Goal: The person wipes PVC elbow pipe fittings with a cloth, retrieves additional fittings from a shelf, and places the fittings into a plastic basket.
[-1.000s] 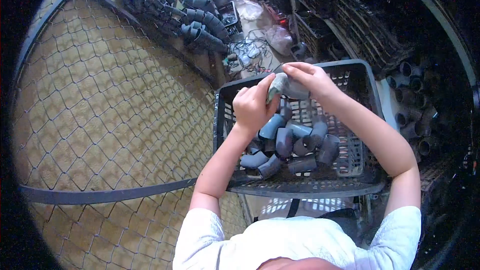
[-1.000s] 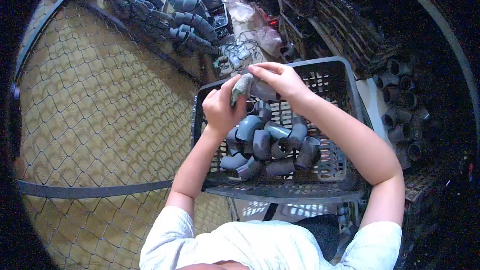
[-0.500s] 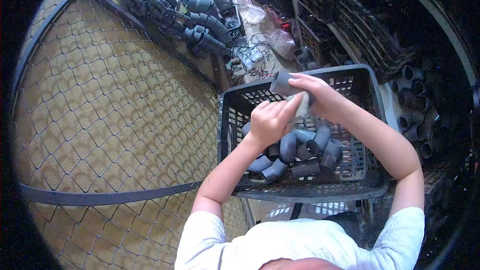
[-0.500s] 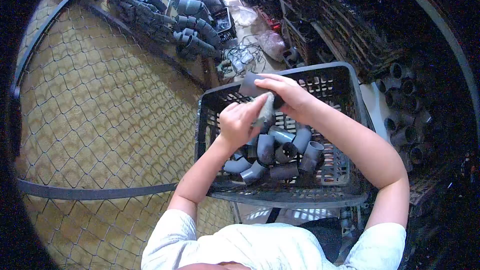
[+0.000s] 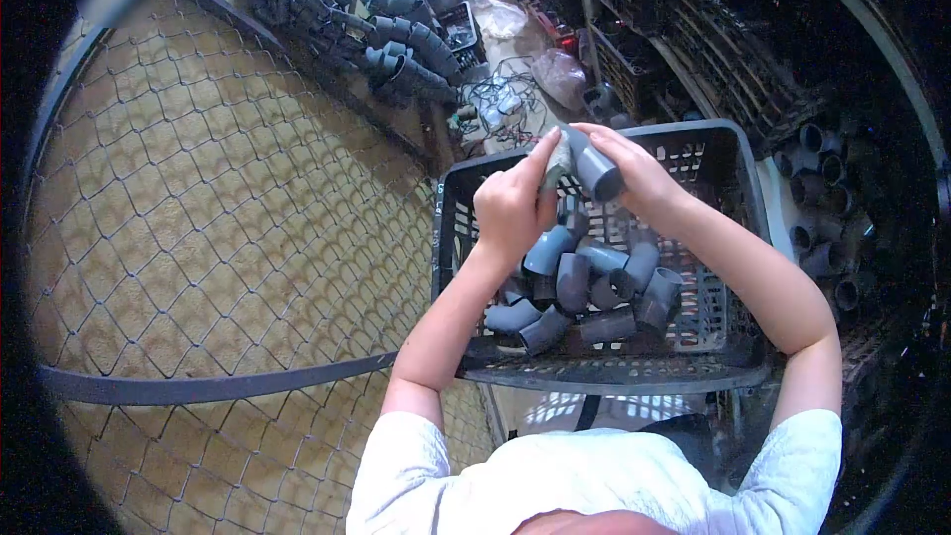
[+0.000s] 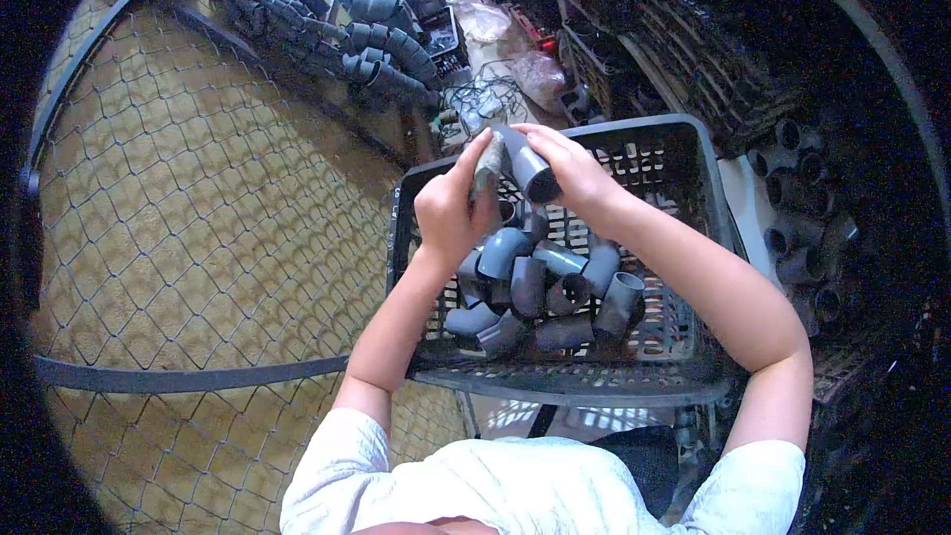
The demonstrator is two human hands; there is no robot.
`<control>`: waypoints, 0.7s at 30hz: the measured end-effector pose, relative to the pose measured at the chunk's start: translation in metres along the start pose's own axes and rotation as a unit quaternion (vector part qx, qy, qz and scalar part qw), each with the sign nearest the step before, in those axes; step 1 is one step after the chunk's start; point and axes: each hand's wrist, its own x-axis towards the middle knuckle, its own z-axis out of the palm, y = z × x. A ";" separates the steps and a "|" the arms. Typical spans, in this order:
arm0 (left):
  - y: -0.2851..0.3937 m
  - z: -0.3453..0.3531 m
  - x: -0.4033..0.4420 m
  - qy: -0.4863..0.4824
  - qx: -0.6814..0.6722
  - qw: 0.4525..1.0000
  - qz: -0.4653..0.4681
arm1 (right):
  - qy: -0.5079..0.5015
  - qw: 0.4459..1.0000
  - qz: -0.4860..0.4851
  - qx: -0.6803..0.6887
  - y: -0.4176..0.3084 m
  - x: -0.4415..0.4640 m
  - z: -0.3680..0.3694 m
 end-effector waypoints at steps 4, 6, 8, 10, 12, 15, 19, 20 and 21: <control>0.018 0.014 -0.017 -0.051 -0.054 0.995 0.070 | -0.015 1.000 -0.013 0.009 -0.004 0.004 -0.003; 0.014 0.006 -0.009 -0.052 -0.001 0.994 0.096 | -0.018 1.000 -0.019 -0.001 -0.005 0.002 -0.005; 0.003 0.003 -0.001 -0.022 -0.007 1.000 0.017 | -0.010 1.000 -0.003 0.021 -0.006 0.000 0.000; 0.000 0.005 -0.004 -0.020 -0.002 1.000 -0.014 | 0.009 0.999 0.021 0.022 -0.008 -0.002 0.003; 0.016 0.014 -0.016 -0.068 -0.081 0.992 0.075 | -0.036 0.997 -0.035 -0.064 0.004 0.008 -0.013; 0.003 0.005 -0.008 -0.115 -0.076 0.990 0.040 | -0.003 0.998 -0.007 -0.060 -0.002 0.005 -0.009; -0.009 0.009 -0.010 -0.062 -0.108 0.988 -0.089 | 0.053 0.976 -0.072 -0.197 -0.005 0.015 -0.016; -0.012 0.009 -0.011 -0.032 -0.105 0.991 -0.082 | 0.065 0.971 -0.072 -0.220 -0.009 0.015 -0.019; -0.012 0.008 -0.009 -0.014 -0.073 0.996 -0.049 | 0.066 0.957 -0.122 -0.255 -0.010 0.015 -0.024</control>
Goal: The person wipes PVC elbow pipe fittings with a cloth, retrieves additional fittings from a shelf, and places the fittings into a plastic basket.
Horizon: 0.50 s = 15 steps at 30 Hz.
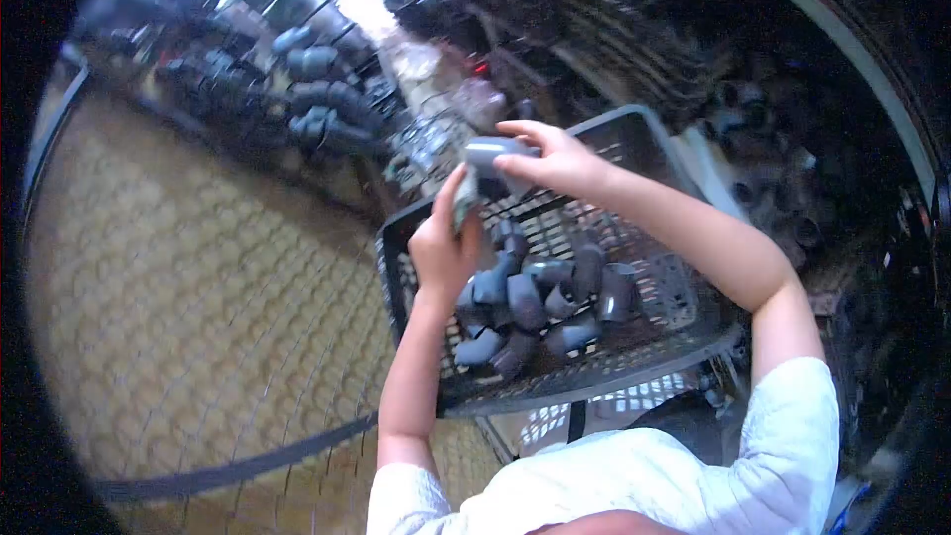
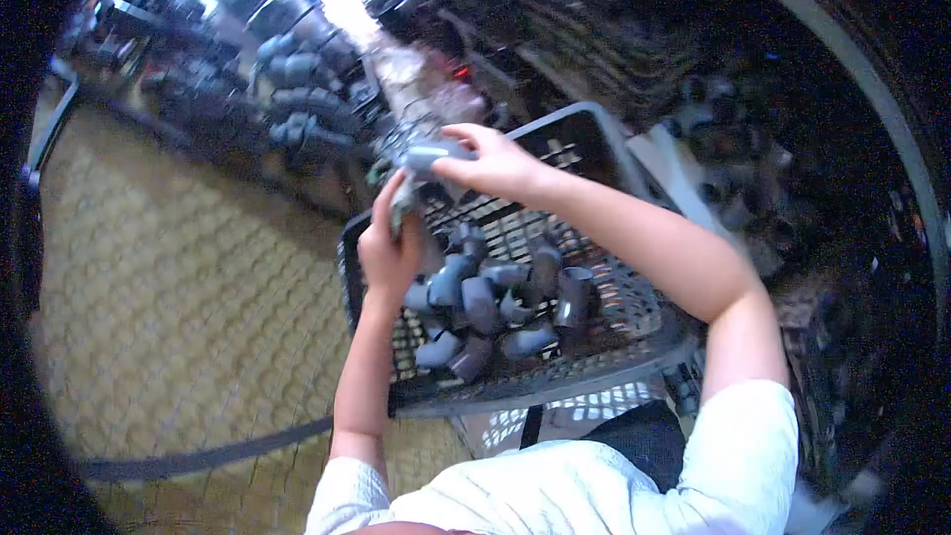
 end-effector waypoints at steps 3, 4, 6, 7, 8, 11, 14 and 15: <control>0.003 -0.003 0.002 0.005 -0.025 1.000 -0.002 | -0.020 0.993 -0.104 -0.045 -0.025 -0.007 -0.023; 0.003 -0.002 0.004 0.016 -0.019 0.999 0.023 | -0.004 0.987 -0.140 -0.073 -0.039 -0.014 -0.034; -0.001 -0.001 0.003 0.019 -0.007 0.999 0.042 | 0.031 0.972 -0.193 -0.127 -0.075 -0.036 -0.051; -0.002 0.001 0.003 0.026 -0.005 0.998 0.053 | 0.052 0.964 -0.213 -0.152 -0.090 -0.051 -0.063; -0.002 0.000 0.002 0.018 -0.002 0.999 0.048 | 0.099 0.952 -0.220 -0.189 -0.095 -0.063 -0.077; 0.003 -0.002 0.002 0.015 -0.001 0.999 0.046 | 0.266 0.898 -0.238 -0.256 -0.096 -0.101 -0.125; -0.005 0.005 0.002 0.021 -0.023 0.998 0.053 | 0.411 0.860 -0.184 -0.242 -0.082 -0.131 -0.194; -0.007 0.007 0.000 0.012 -0.013 0.999 0.046 | 0.477 0.823 -0.128 -0.280 -0.078 -0.138 -0.220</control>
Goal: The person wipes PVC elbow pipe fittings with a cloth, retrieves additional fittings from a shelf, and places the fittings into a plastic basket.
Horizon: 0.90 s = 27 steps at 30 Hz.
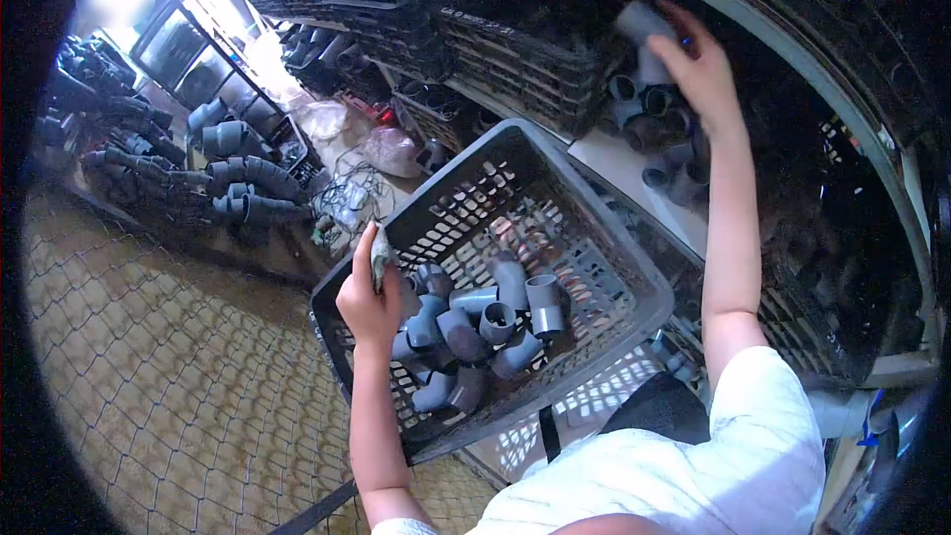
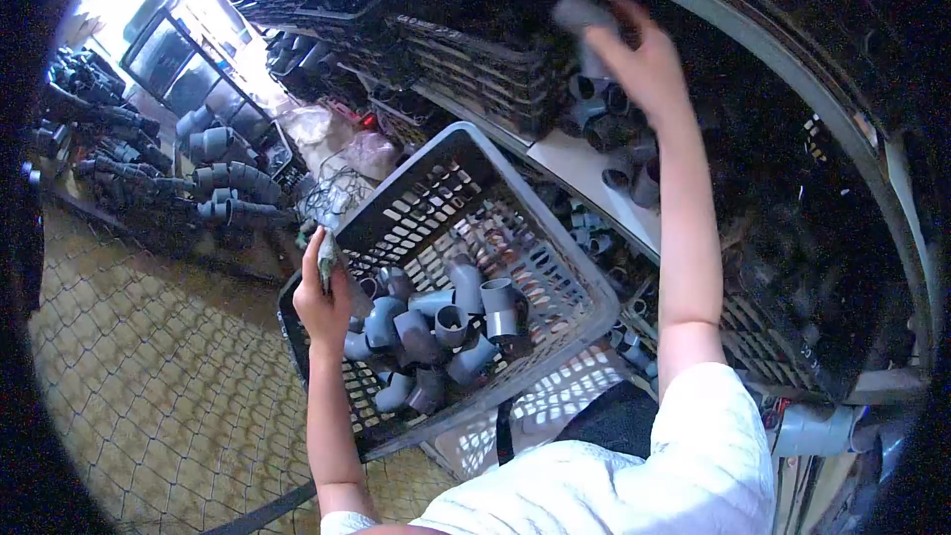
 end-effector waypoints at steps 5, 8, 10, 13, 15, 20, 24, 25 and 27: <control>-0.002 0.006 -0.008 -0.041 0.033 0.999 -0.007 | 0.138 0.952 0.105 -0.254 0.089 0.085 -0.060; -0.001 0.004 -0.007 -0.048 0.032 0.998 0.006 | 0.164 0.921 0.106 -0.338 0.109 0.130 -0.081; -0.003 0.002 -0.010 -0.054 0.030 0.998 -0.004 | 0.173 0.901 0.110 -0.381 0.113 0.147 -0.088; -0.004 0.000 -0.009 -0.043 0.024 0.999 0.007 | 0.165 0.881 0.128 -0.424 0.121 0.153 -0.090; -0.004 -0.003 -0.010 -0.060 0.034 0.997 -0.019 | 0.149 0.872 0.141 -0.445 0.127 0.155 -0.092; -0.008 0.002 -0.013 -0.073 0.047 0.996 -0.013 | 0.094 0.846 0.179 -0.494 0.145 0.151 -0.106; -0.012 0.005 -0.014 -0.099 0.054 0.993 -0.023 | 0.045 0.822 0.205 -0.529 0.151 0.143 -0.113; -0.012 0.006 -0.014 -0.105 0.058 0.992 -0.025 | 0.032 0.816 0.211 -0.538 0.153 0.142 -0.113; -0.010 0.006 -0.013 -0.103 0.054 0.993 -0.015 | 0.006 0.801 0.223 -0.555 0.155 0.139 -0.117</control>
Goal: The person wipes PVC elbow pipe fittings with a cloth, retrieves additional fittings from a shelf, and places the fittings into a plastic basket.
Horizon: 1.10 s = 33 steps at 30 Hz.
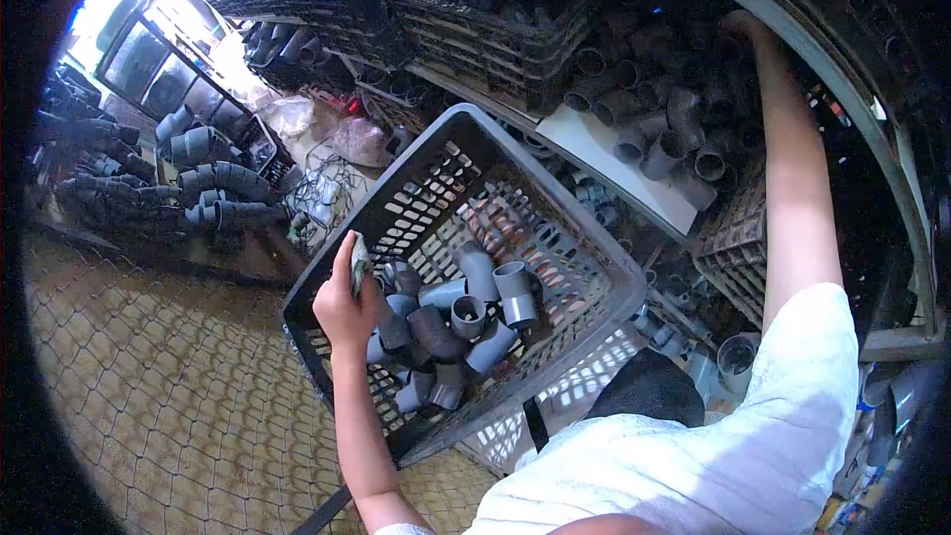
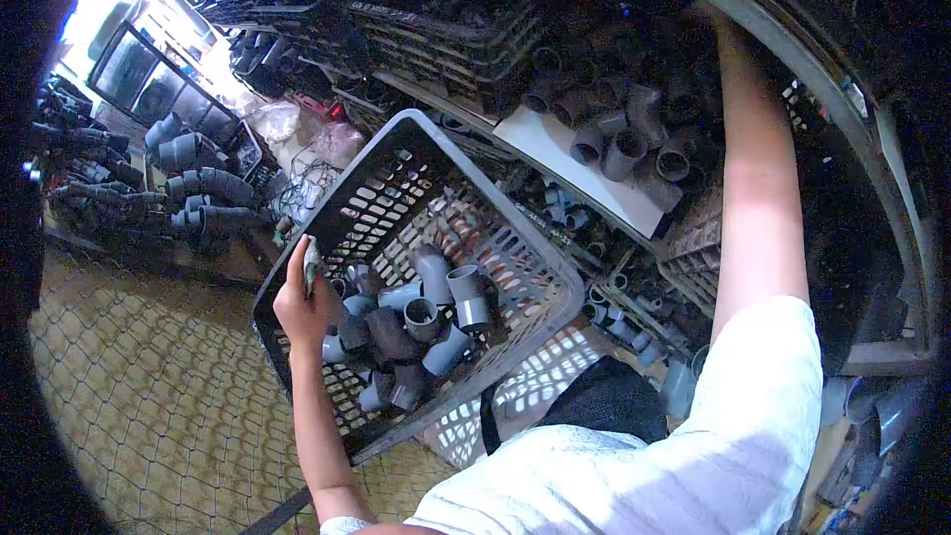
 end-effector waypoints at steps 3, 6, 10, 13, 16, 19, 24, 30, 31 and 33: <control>-0.002 0.003 0.002 0.033 -0.018 0.999 0.016 | -0.036 0.998 -0.007 -0.047 -0.001 -0.006 -0.002; -0.004 0.004 0.003 0.035 -0.008 0.999 -0.002 | -0.063 0.992 -0.032 -0.101 -0.013 -0.013 -0.006; -0.007 -0.003 0.002 0.037 0.000 0.999 -0.024 | -0.064 0.973 -0.126 -0.184 -0.072 -0.041 -0.017; -0.004 -0.009 0.001 0.054 -0.007 0.998 -0.032 | -0.017 0.941 -0.279 -0.193 -0.133 -0.110 -0.044; -0.006 -0.012 0.000 0.094 0.001 0.993 -0.070 | 0.005 0.890 -0.439 -0.122 -0.179 -0.243 -0.099; 0.004 -0.029 0.012 0.132 -0.059 0.984 -0.109 | -0.053 0.811 -0.579 -0.068 -0.209 -0.329 -0.110; 0.015 -0.062 0.029 0.239 -0.149 0.956 -0.081 | -0.263 0.653 -0.680 -0.204 -0.282 -0.418 -0.061; 0.012 -0.082 0.027 0.275 -0.176 0.941 -0.095 | -0.429 0.561 -0.633 -0.317 -0.281 -0.436 0.007; 0.010 -0.083 0.027 0.281 -0.177 0.939 -0.095 | -0.506 0.494 -0.607 -0.362 -0.286 -0.426 0.016; 0.007 -0.084 0.027 0.272 -0.193 0.938 -0.098 | -0.620 0.545 -0.480 -0.297 -0.282 -0.411 0.051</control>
